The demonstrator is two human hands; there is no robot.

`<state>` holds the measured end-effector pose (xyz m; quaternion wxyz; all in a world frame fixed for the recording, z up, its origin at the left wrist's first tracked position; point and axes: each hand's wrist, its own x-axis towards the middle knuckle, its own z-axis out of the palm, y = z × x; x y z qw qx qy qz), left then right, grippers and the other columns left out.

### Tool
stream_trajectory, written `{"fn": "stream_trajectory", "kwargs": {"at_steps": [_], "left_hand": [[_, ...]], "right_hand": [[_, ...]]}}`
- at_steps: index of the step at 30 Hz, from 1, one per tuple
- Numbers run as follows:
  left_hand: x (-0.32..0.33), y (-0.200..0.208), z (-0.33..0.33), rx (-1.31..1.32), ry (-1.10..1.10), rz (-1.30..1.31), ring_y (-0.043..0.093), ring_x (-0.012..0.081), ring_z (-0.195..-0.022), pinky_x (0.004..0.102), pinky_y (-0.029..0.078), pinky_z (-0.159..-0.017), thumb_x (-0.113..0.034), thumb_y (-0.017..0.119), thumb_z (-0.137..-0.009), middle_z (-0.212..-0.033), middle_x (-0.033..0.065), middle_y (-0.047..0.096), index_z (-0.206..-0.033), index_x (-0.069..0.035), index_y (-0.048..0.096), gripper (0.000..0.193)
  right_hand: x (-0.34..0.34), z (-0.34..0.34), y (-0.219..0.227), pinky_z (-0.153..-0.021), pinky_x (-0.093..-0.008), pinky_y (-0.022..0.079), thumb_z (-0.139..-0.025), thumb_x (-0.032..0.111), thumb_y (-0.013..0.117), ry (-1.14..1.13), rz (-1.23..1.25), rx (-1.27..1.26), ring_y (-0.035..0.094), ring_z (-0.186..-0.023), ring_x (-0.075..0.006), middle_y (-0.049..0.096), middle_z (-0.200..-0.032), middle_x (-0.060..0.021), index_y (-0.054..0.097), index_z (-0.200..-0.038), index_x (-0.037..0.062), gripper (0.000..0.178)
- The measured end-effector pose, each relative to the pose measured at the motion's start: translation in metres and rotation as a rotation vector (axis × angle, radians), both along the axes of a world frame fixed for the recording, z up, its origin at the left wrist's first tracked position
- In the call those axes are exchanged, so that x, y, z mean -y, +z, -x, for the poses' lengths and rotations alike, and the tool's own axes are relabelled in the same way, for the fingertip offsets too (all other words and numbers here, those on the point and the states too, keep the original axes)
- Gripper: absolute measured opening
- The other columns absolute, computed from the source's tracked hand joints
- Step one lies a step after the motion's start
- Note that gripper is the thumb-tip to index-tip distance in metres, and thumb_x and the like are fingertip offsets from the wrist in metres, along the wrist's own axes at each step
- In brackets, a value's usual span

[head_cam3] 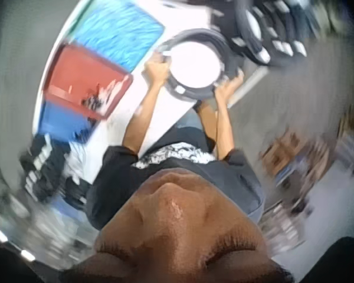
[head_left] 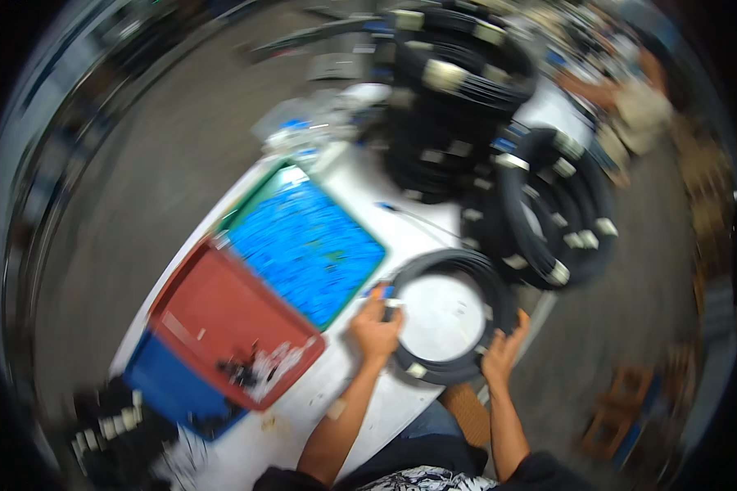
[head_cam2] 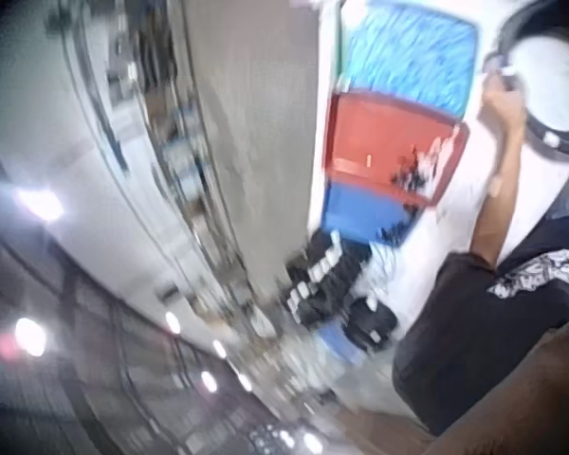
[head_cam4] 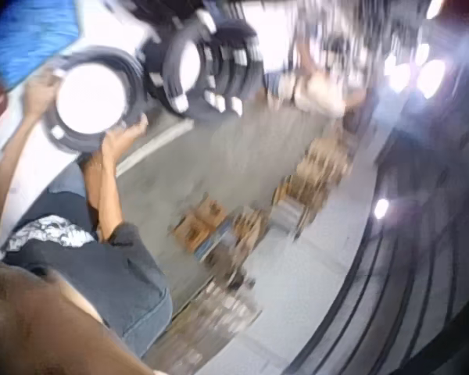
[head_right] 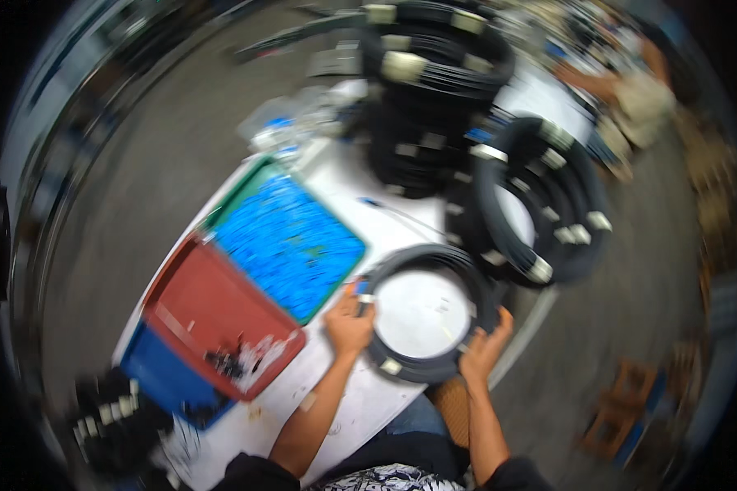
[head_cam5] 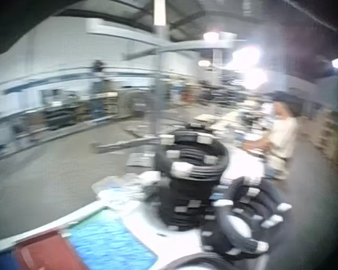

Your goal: The person assembles fiber optic cable coils by taking connector pieces from trays and attaching them onto the cable ends by hand.

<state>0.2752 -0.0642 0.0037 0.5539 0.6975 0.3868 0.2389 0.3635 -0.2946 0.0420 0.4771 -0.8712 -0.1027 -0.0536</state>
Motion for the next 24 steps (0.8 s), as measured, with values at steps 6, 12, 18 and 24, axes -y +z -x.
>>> {"fn": "stream_trajectory", "kwargs": {"at_steps": [6,12,18,24], "left_hand": [[0.002,0.030,-0.008,0.054,-0.149,-0.020,0.063,0.0355,-0.124,0.0424,0.050,-0.104,-0.025,0.082,-0.078,-0.143,0.0208,0.058,-0.142,-0.006,0.056,0.071],[0.016,0.029,0.097,0.068,-0.064,-0.076,0.059,0.0411,-0.127,0.0466,0.048,-0.106,-0.029,0.073,-0.089,-0.165,0.0168,0.031,-0.154,-0.014,0.042,0.073],[0.035,0.044,0.217,-0.069,-0.007,0.096,0.073,0.0333,-0.103,0.0451,0.055,-0.091,-0.024,0.067,-0.093,-0.113,0.0125,0.075,-0.134,-0.012,0.060,0.043],[0.080,0.059,0.376,0.092,0.442,0.119,0.075,0.0213,-0.100,0.0325,0.057,-0.089,-0.015,0.065,-0.098,-0.111,0.0124,0.076,-0.120,-0.004,0.069,0.025]], "right_hand": [[0.055,-0.032,-0.034,-0.119,-0.0468,0.025,-0.098,0.038,0.066,0.061,0.172,0.185,0.036,-0.141,-0.0378,0.039,-0.151,-0.0243,0.034,-0.151,-0.0043,0.075],[-0.030,-0.002,0.042,-0.100,-0.0530,0.043,-0.091,0.050,0.074,0.137,0.096,0.651,0.055,-0.111,-0.0433,0.058,-0.123,-0.0238,0.054,-0.129,-0.0059,0.070],[-0.128,0.070,0.071,-0.105,-0.0387,0.040,-0.099,0.008,0.061,0.792,-0.101,0.313,0.056,-0.114,-0.0264,0.059,-0.122,-0.0160,0.054,-0.129,-0.0057,0.034],[-0.185,0.229,0.061,-0.080,-0.0292,0.049,-0.095,0.004,0.065,1.279,-0.110,0.003,0.062,-0.095,-0.0177,0.066,-0.107,-0.0113,0.064,-0.111,-0.0019,0.017]]}}
